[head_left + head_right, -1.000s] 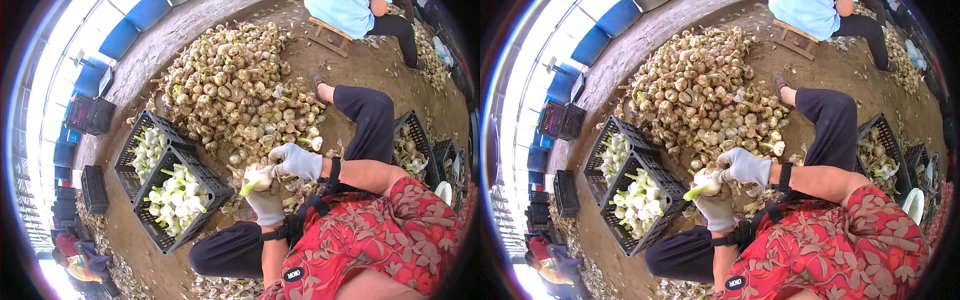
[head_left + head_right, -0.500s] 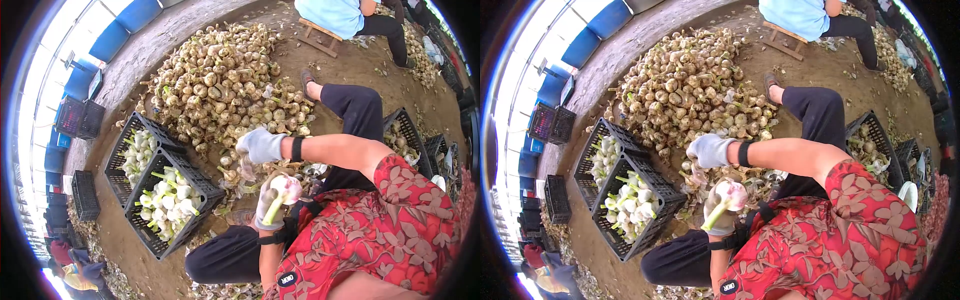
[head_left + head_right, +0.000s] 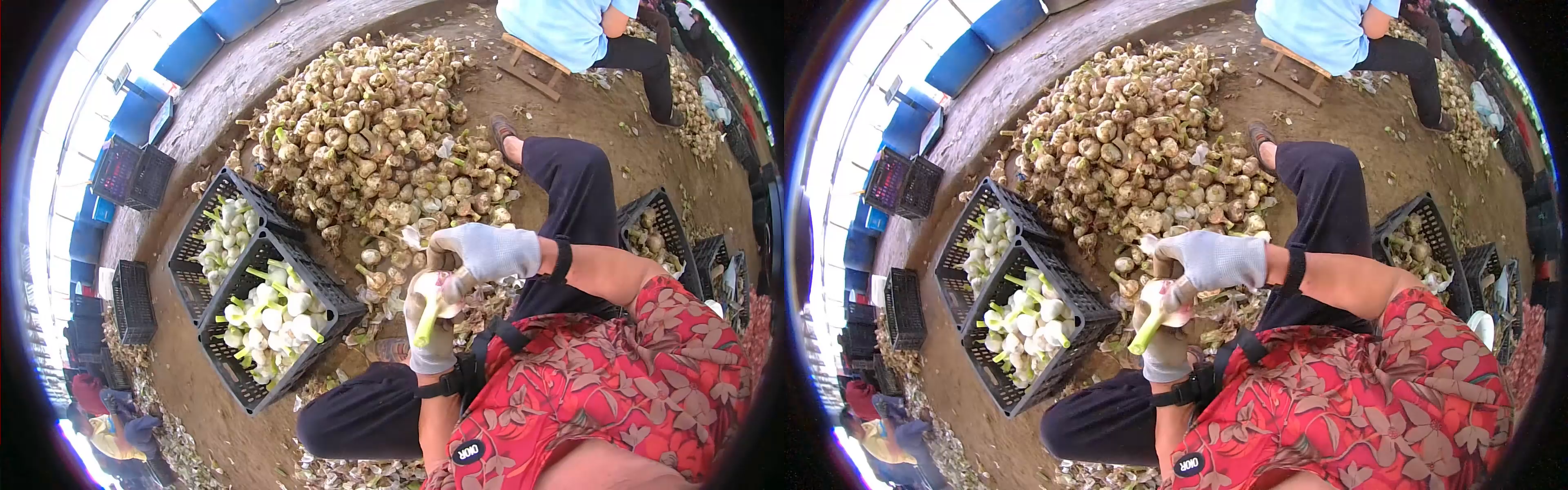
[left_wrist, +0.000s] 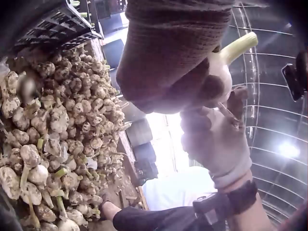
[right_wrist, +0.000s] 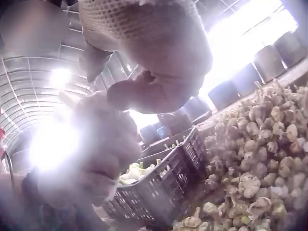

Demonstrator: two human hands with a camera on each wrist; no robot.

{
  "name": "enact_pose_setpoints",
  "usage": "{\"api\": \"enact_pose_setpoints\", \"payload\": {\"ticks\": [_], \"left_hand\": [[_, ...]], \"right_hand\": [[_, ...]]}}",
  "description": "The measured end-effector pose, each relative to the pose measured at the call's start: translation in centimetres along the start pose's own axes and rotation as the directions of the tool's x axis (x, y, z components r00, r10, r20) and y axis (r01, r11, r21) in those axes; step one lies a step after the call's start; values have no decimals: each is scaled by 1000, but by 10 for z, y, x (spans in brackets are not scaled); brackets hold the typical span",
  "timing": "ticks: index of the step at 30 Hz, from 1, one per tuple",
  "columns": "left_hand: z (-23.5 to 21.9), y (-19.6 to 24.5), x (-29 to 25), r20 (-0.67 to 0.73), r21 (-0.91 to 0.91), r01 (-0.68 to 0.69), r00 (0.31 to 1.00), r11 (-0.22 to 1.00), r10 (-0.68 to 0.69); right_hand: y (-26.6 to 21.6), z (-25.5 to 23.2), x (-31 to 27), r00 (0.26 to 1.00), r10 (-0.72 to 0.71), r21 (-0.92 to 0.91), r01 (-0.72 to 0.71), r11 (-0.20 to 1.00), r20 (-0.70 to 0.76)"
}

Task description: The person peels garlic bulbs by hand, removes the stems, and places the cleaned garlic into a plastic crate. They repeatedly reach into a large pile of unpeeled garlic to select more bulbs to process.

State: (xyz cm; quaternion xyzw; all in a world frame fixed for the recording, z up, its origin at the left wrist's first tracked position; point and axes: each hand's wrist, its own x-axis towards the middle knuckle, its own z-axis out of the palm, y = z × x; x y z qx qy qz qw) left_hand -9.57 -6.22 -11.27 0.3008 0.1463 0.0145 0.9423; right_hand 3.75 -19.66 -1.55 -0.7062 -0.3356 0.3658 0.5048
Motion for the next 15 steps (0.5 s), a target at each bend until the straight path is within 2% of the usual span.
{"api": "enact_pose_setpoints", "payload": {"ticks": [1,4,6,8,11,12,13,15], "left_hand": [[0,-2,1,3,38,-12,1000,999,12],[1,-2,-1,-31,3,27,999,1000,-27],[-7,-7,1,-2,-55,32,999,998,-32],[-7,-8,-3,-34,-114,21,999,993,-25],[4,-1,-8,-113,-107,30,993,994,-42],[8,0,-7,-138,-134,29,989,991,-48],[11,1,-6,-163,-162,25,985,987,-52],[17,5,-4,-150,102,-59,986,993,74]], "right_hand": [[2,1,2,998,-50,-30,49,998,-37],[-2,-5,4,956,255,169,-278,946,148],[12,-5,7,948,243,288,-296,911,206],[21,-9,9,934,233,391,-328,860,272],[20,-10,6,934,278,481,-354,802,223],[22,-10,4,948,262,478,-317,819,180],[18,-10,0,969,210,379,-244,893,129],[7,-9,-9,995,88,151,-95,984,49]]}}
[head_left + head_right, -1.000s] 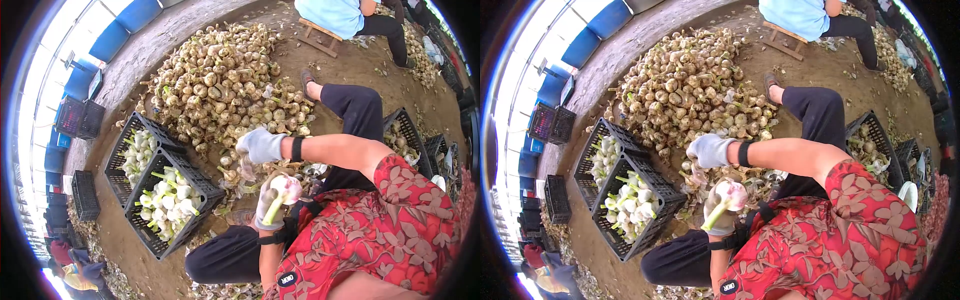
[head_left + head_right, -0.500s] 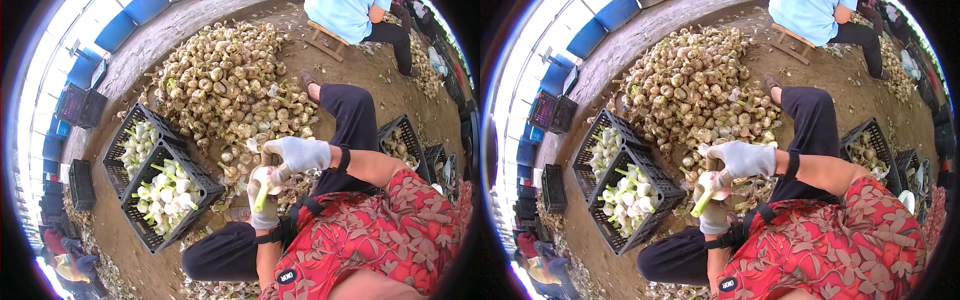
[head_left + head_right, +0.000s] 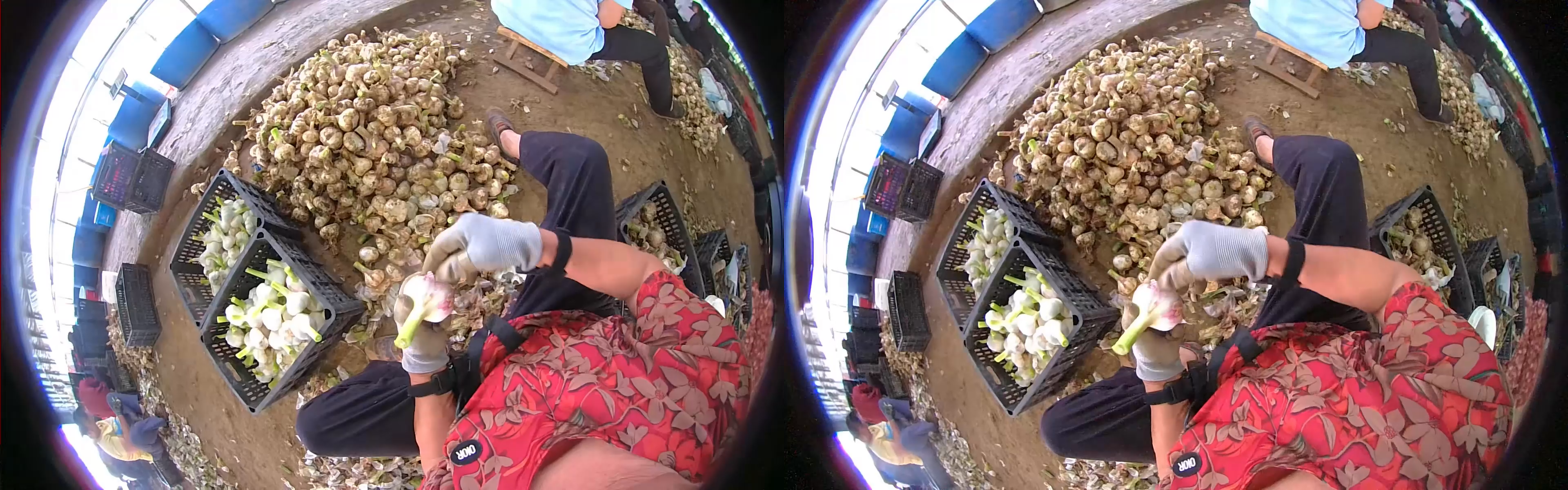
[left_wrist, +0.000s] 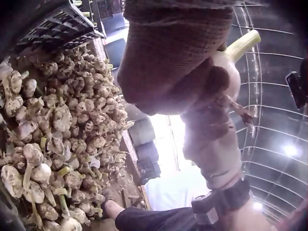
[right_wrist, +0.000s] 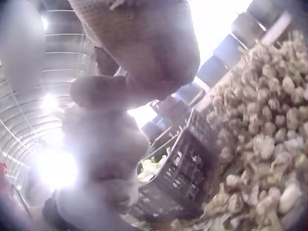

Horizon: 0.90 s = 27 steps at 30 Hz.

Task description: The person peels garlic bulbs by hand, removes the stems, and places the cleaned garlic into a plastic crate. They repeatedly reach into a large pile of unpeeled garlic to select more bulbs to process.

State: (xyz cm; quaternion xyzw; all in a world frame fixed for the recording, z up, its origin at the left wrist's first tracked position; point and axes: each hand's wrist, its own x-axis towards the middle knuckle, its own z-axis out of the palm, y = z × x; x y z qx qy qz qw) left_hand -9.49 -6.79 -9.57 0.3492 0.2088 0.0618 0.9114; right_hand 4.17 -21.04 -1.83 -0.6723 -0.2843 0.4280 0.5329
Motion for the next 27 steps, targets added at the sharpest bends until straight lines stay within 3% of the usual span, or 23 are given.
{"api": "enact_pose_setpoints", "payload": {"ticks": [1,4,5,9,11,13,16,17,18,20,21,22,23,24,25,27], "left_hand": [[1,1,0,12,123,-59,998,991,58],[-14,1,3,196,-5,61,979,998,-59],[2,5,-1,62,53,50,997,997,-53],[7,7,-2,194,166,52,977,985,-84],[18,14,-12,324,176,75,937,982,-129],[35,14,-22,268,164,106,952,981,-147],[23,4,-13,317,108,156,931,982,-182],[20,2,-12,305,57,157,938,986,-166],[20,-5,-4,141,142,141,977,980,-161],[13,0,6,174,-8,208,963,978,-204],[-3,-1,25,553,-237,364,813,901,-183],[-13,-11,26,364,-165,275,910,947,-201],[-7,-10,23,158,-73,212,967,975,-199],[-4,-10,21,-50,35,176,983,984,-174],[-7,-8,23,-114,167,251,966,953,-234],[4,-3,19,-153,150,155,979,976,-132]], "right_hand": [[13,6,2,947,-315,-299,285,911,-57],[4,23,-3,899,-365,-507,203,838,-244],[6,22,-2,897,-374,-535,203,820,-233],[13,18,16,882,-431,-629,225,744,-193],[17,14,33,922,-376,-634,240,735,-87],[27,15,53,951,-309,-648,245,721,17],[29,11,73,953,-96,-664,271,697,288],[25,6,72,955,-107,-701,276,658,276],[25,-4,71,977,-116,-710,210,672,179],[25,-29,55,947,-320,-685,215,696,-27],[17,-32,38,949,-313,-671,220,708,-19],[7,-30,22,952,-305,-657,222,720,-12],[-23,-12,2,978,-207,-647,158,746,0],[-3,4,0,905,-424,-706,327,629,41],[-11,19,-8,894,-443,-736,345,583,68],[-8,36,-15,852,-520,-748,379,544,53]]}}
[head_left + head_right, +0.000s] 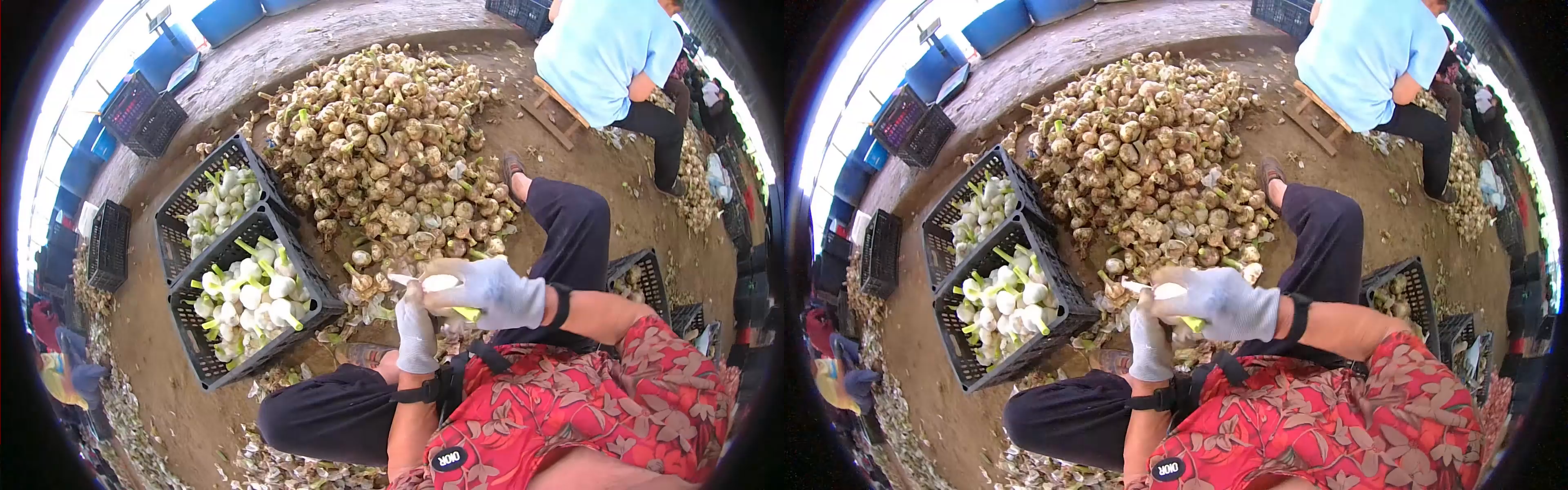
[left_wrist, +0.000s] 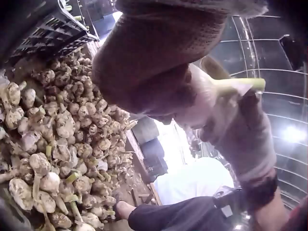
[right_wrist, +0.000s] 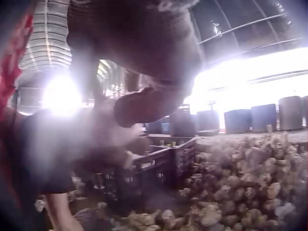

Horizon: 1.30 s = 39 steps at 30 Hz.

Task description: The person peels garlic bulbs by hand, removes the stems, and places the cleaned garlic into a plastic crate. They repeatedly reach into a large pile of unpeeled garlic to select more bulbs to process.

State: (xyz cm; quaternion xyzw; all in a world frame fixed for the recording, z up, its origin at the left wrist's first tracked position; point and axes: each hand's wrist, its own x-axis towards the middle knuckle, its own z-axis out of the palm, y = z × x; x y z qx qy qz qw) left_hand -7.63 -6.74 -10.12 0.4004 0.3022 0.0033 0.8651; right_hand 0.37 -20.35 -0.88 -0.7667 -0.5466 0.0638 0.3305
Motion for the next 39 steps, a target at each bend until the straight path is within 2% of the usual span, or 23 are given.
{"api": "enact_pose_setpoints", "payload": {"ticks": [1,2,5,6,9,10,11,13,15,16,17,19,20,23,24,27,33,36,39], "left_hand": [[4,3,-2,-30,-13,-49,998,999,48],[-1,5,0,-8,-81,-30,1000,996,30],[6,1,1,-133,-227,-122,987,966,94],[3,-2,2,-163,-208,-98,984,973,65],[-11,-9,10,-216,-263,79,967,961,-138],[-14,-9,11,-147,-405,149,963,902,-225],[-14,-6,10,-152,-455,165,954,875,-259],[-51,-44,42,47,-405,140,990,903,-132],[-18,-32,27,-206,-195,-44,978,980,2],[-4,-25,17,-324,-73,-117,942,990,87],[1,-19,12,-265,-1,-222,940,975,214],[6,-11,3,-128,124,-426,889,896,440],[12,-7,-6,-94,72,-448,887,891,453],[18,10,-22,-24,30,-377,926,926,378],[22,17,-27,-49,21,-362,931,932,362],[19,17,-27,-29,74,-404,913,912,407],[11,19,-27,-57,278,-444,877,852,476],[6,8,-17,-85,416,-527,789,741,609],[-2,9,-12,-59,614,-472,772,633,633]], "right_hand": [[10,14,-7,997,-11,23,13,1000,-77],[15,20,-9,988,-23,46,31,998,-154],[17,24,-14,965,-9,81,31,996,-261],[17,23,-15,958,-24,114,59,992,-286],[20,23,-15,900,93,283,35,959,-426],[19,16,-15,867,154,348,23,937,-473],[26,20,-14,818,226,474,65,878,-530],[27,5,-10,830,216,441,40,896,-514],[30,2,-11,842,175,388,45,920,-511],[30,2,-12,850,158,367,45,929,-502],[30,2,-14,860,133,328,42,944,-492],[29,6,-17,882,91,257,35,966,-463],[30,11,-19,883,86,292,59,955,-461],[24,7,-18,916,22,162,48,986,-401],[22,5,-16,927,5,131,48,990,-376],[22,1,-13,944,-106,52,128,990,-312],[16,2,-3,958,-202,-82,189,979,-204],[15,6,-1,960,-219,-118,200,973,-175],[13,15,0,965,-189,-124,169,978,-183]]}}
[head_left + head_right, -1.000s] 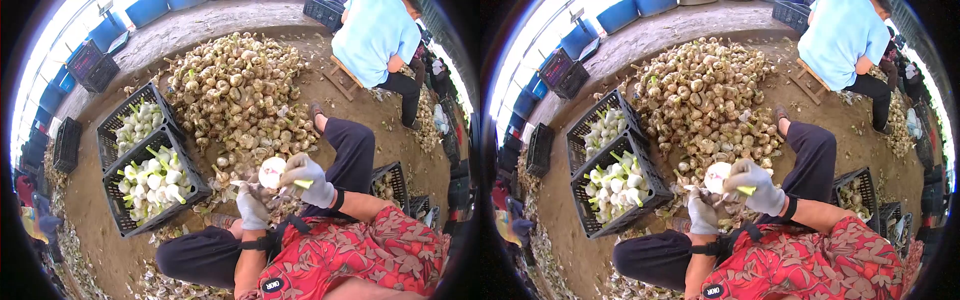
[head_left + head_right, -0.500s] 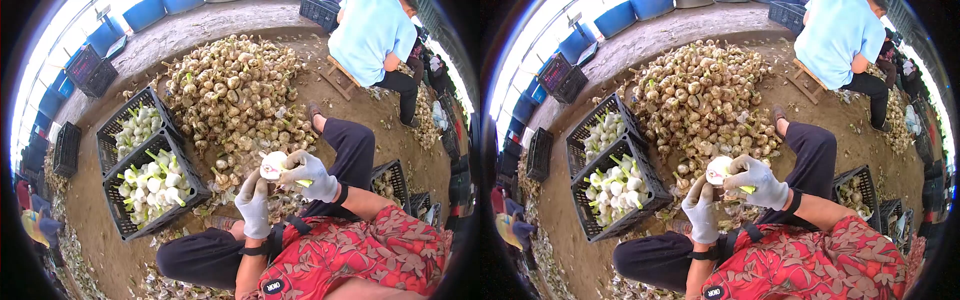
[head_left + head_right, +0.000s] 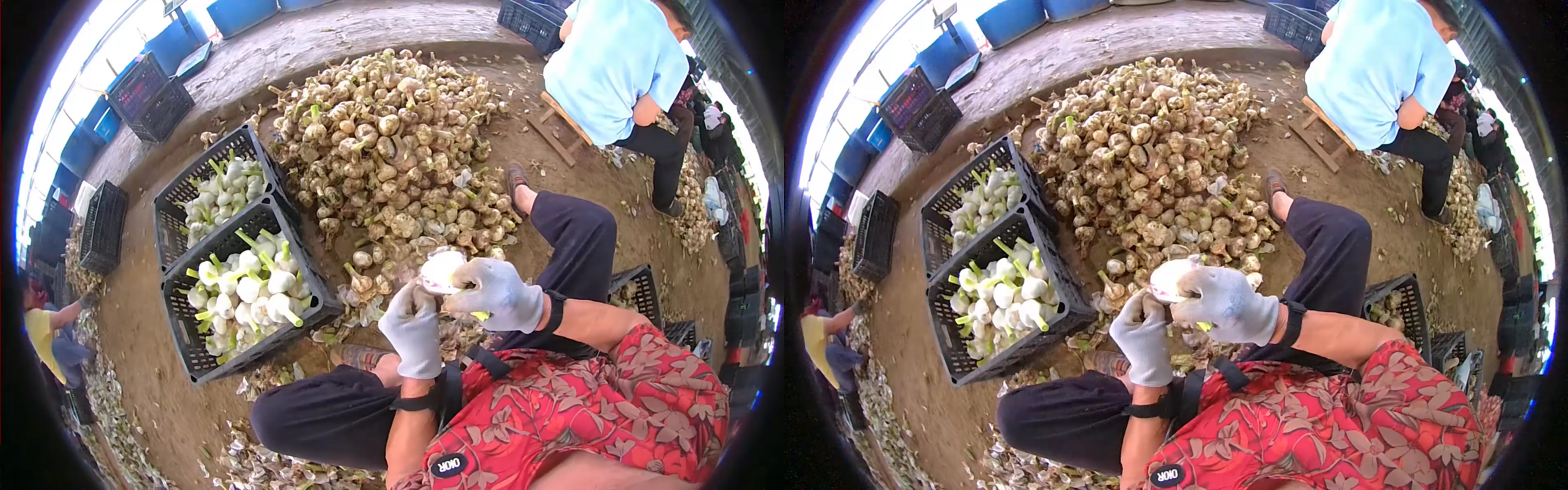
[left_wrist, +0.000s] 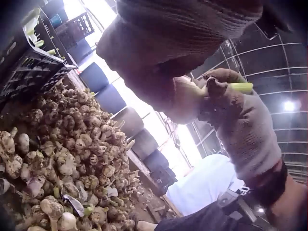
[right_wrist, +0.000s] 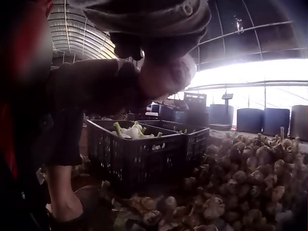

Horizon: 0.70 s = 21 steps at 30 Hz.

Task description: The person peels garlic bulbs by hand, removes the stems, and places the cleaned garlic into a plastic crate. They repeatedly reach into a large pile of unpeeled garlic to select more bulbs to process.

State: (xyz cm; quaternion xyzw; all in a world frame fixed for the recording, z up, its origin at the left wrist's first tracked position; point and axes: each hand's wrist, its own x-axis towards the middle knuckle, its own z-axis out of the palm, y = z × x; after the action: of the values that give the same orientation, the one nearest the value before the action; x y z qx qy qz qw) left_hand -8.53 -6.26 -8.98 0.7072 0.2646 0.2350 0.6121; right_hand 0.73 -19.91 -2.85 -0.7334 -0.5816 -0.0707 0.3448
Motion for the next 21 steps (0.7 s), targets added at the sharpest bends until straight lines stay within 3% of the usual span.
{"api": "enact_pose_setpoints", "payload": {"ticks": [1,3,5,8,10,13,15,16,18,19,21], "left_hand": [[3,-4,0,-47,-105,35,998,994,-40],[11,-10,1,-127,-314,84,983,946,-130],[9,-1,2,-102,-452,166,967,876,-235],[9,3,3,-45,-584,220,952,782,-301],[9,12,1,-26,-610,220,954,761,-297],[8,5,1,-53,-476,107,987,873,-150],[6,4,2,-7,-450,202,973,870,-229],[5,4,1,14,-434,248,963,866,-269],[8,-3,3,-58,-300,192,974,935,-218],[10,-9,4,-89,-228,164,978,960,-188],[11,-16,5,-124,-261,189,966,947,-227]], "right_hand": [[-1,4,-1,1000,18,0,-18,1000,-5],[-4,12,0,977,185,121,-171,978,-111],[-2,16,2,933,318,204,-283,937,-166],[0,18,2,914,354,227,-308,924,-197],[0,14,2,951,256,138,-234,962,-172],[3,12,-2,991,95,-10,-97,995,-96],[3,14,-4,998,26,-65,-30,997,-48],[4,16,-6,998,34,-55,-37,998,-48],[6,20,-8,998,49,-30,-51,998,-46],[5,21,-7,987,135,55,-130,990,-86],[2,20,-2,940,309,226,-273,935,-144]]}}
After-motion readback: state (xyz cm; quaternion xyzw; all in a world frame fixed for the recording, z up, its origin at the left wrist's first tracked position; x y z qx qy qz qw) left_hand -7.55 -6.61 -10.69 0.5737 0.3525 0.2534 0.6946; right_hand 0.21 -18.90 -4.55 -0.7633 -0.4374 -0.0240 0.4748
